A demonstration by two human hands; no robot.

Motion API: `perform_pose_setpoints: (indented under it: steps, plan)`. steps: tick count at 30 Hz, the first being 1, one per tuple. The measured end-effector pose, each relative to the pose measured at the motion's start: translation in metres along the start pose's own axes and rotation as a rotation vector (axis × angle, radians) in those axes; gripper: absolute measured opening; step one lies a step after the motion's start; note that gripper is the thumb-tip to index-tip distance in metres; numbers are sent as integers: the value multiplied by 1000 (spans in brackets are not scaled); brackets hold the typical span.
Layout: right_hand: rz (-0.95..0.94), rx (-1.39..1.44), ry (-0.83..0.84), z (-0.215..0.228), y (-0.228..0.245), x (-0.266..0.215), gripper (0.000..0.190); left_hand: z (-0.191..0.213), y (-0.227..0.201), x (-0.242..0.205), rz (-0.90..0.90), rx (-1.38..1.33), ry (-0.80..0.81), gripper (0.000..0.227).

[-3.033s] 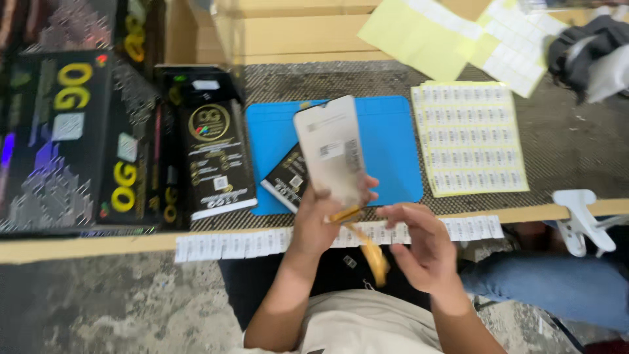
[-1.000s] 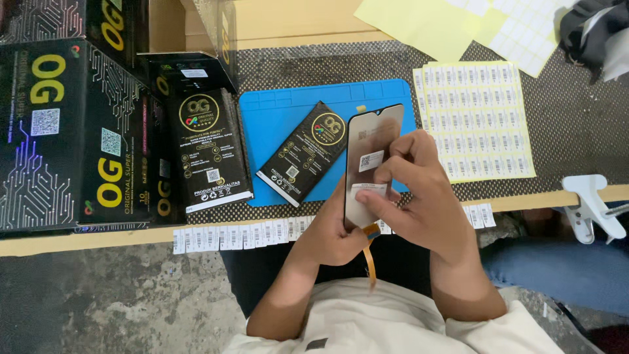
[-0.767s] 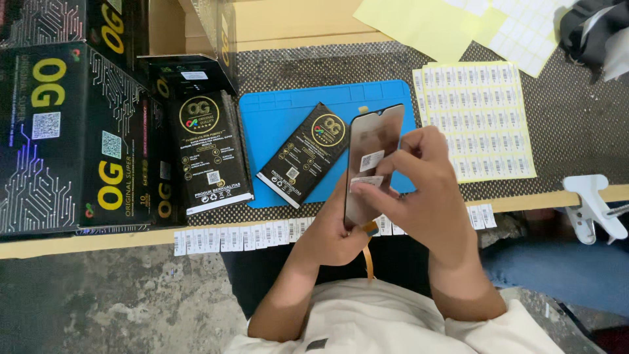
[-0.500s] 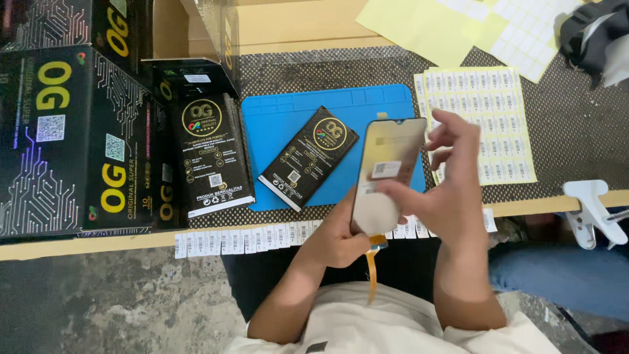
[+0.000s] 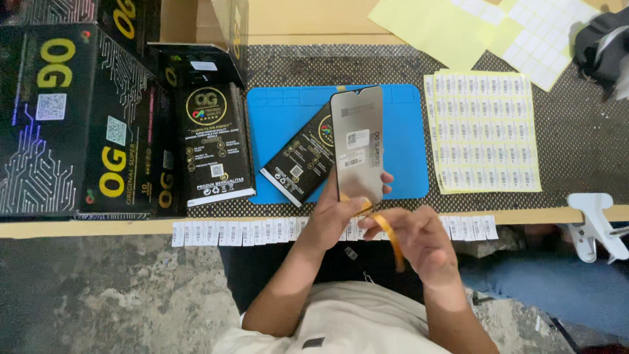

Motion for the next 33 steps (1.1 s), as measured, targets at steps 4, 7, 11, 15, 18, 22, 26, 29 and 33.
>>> perform_pose_setpoints:
  steps: [4,7,11,15,18,22,26,29,33]
  plan:
    - [86,-52,-3,22,-7,3,62,-32,-20,-6,-54,406,61,109]
    - [112,-171,-86,20,-4,15,75,-71,-37,-8,-74,941,21,106]
    - [28,-431,-211,20,2,29,63,-83,-33,2,-252,1681,-60,97]
    - [-122,-476,-561,87,-8,-13,47,-61,-65,14,-45,1507,-68,105]
    - [-126,-498,-608,125,-7,-43,42,-17,-102,23,145,1740,-492,104]
    - [-106,-492,-649,128,7,-36,35,-9,-99,16,206,1852,-611,105]
    - [18,-439,-670,117,32,-13,31,-35,-96,-5,-14,1756,-474,110]
    - [97,-412,-693,116,39,-12,33,-39,-86,-14,-53,1789,-369,105]
    - [153,-418,-657,73,52,34,32,-47,-84,-16,-92,1857,-269,97]
Point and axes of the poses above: each hand's wrist, its own x-axis towards the middle knuckle, its own z-axis out of the back of the hand, y = z × x, the point moved 5 cm from there along x, towards the middle knuckle, and after that the axes turned 10 degrees about z, right-handed, at the moved point
